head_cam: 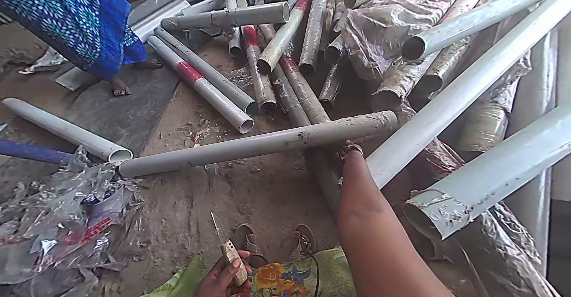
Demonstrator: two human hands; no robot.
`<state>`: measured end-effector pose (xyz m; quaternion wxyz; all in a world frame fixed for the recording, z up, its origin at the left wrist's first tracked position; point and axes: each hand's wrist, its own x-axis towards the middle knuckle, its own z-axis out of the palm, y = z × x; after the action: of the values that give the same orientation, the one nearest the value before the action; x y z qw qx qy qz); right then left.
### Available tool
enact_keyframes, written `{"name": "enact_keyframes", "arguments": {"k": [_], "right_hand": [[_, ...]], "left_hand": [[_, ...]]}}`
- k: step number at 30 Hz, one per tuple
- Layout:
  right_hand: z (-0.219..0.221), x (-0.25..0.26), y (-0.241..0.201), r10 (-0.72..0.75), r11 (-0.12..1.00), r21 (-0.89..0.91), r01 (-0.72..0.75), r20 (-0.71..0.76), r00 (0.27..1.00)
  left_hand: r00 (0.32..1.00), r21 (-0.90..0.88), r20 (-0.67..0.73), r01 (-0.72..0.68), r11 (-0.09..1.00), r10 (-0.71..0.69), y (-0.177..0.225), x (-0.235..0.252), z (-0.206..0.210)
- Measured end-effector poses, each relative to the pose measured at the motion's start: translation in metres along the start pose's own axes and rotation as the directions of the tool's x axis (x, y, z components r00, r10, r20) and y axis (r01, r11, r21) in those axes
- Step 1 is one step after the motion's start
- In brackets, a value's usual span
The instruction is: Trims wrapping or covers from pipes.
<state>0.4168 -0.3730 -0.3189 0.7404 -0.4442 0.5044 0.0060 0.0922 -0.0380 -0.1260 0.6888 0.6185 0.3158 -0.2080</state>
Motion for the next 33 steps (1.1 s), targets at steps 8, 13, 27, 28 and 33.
{"name": "enact_keyframes", "arguments": {"k": [8, 13, 27, 28, 33], "right_hand": [[0.006, 0.0, -0.013, -0.232, 0.836, -0.509, 0.204, 0.009, 0.973], [0.005, -0.025, -0.022, -0.405, 0.698, -0.609, 0.376, 0.097, 0.909], [0.041, -0.091, -0.065, -0.434, 0.638, -0.502, 0.584, 0.391, 0.811], [0.033, -0.073, -0.054, -0.361, 0.663, -0.563, 0.493, 0.336, 0.87], [0.018, -0.039, -0.024, -0.155, 0.684, -0.705, 0.186, 0.109, 0.982]], "left_hand": [[1.0, -0.031, -0.005, -0.004, 1.0, 0.004, -0.002, -0.002, -0.007], [1.0, -0.052, 0.004, -0.002, 0.999, 0.002, 0.001, -0.005, -0.006], [0.998, -0.074, -0.04, -0.051, 0.996, 0.048, -0.003, -0.007, -0.012], [0.998, -0.083, -0.043, -0.047, 0.995, 0.044, -0.004, -0.008, -0.013], [0.999, -0.064, -0.035, -0.024, 0.998, 0.022, -0.004, -0.01, -0.015]]}}
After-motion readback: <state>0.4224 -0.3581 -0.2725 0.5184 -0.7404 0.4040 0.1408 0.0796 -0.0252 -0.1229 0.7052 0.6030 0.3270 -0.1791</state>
